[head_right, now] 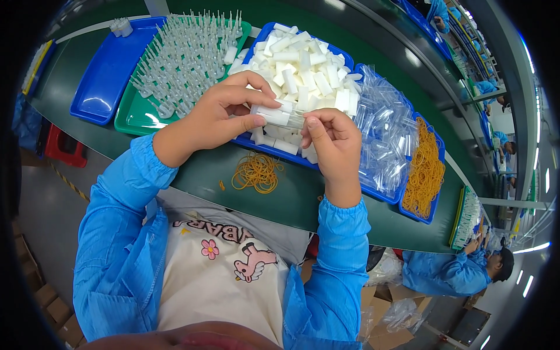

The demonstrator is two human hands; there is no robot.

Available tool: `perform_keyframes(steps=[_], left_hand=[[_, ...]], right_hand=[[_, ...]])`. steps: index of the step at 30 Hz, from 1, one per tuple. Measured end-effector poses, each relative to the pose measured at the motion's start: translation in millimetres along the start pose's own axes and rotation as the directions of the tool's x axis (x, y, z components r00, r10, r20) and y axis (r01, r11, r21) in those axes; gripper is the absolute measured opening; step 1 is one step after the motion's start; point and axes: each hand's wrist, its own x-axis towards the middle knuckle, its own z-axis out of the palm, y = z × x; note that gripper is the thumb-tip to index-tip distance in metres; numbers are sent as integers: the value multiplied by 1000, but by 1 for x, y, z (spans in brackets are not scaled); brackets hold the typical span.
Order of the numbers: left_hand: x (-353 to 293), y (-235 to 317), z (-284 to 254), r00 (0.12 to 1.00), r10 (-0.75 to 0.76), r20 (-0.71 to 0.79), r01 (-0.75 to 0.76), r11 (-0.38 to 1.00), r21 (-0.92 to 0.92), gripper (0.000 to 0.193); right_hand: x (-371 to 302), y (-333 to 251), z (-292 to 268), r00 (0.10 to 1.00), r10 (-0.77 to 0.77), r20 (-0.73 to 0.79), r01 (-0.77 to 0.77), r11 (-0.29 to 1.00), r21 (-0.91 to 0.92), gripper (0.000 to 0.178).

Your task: The person assembles plastic tube components by inserting white pieces into tube holders, securing the bundles with rubber bands, and placing the assembled units onto a tray.

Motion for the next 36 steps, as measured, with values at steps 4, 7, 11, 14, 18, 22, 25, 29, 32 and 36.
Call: perform_keyframes(steps=[4, 7, 11, 14, 18, 22, 25, 29, 32, 36], left_hand=[[1, -8, 3, 1000, 28, 5, -27, 989, -144, 32], [2, -4, 2, 998, -33, 50, 42, 979, -197, 33], [-1, -6, 5, 998, -46, 38, 54, 966, -254, 31], [-2, -12, 7, 999, -6, -38, -5, 960, -279, 32], [-5, -17, 4, 996, 55, -65, -73, 941, -332, 31], [-6, -16, 4, 998, 56, -37, -65, 920, -386, 30], [-1, -16, 7, 995, 94, -23, -96, 921, -378, 29], [-2, -20, 5, 994, 105, 9, -94, 927, -364, 30], [-1, -21, 7, 994, 111, -18, -108, 902, -418, 31], [0, -22, 6, 994, 108, 11, -92, 892, -442, 32]], right_hand=[[0, -1, 8, 995, -24, -98, 27, 999, 27, 15], [1, 6, 11, 976, -88, -199, 80, 996, -49, 17], [-1, 12, 21, 936, -239, -258, 211, 968, -135, 25], [-5, 9, 33, 920, -303, -247, 261, 947, -187, 34], [-5, 11, 38, 896, -396, -201, 319, 888, -331, 46], [-6, 12, 41, 907, -398, -138, 319, 863, -392, 47], [-8, 14, 42, 880, -465, -100, 403, 840, -364, 49], [-8, 16, 47, 865, -499, -54, 454, 824, -338, 51], [-9, 18, 50, 867, -495, -59, 459, 839, -293, 51], [-9, 18, 45, 856, -513, -53, 463, 809, -361, 51]])
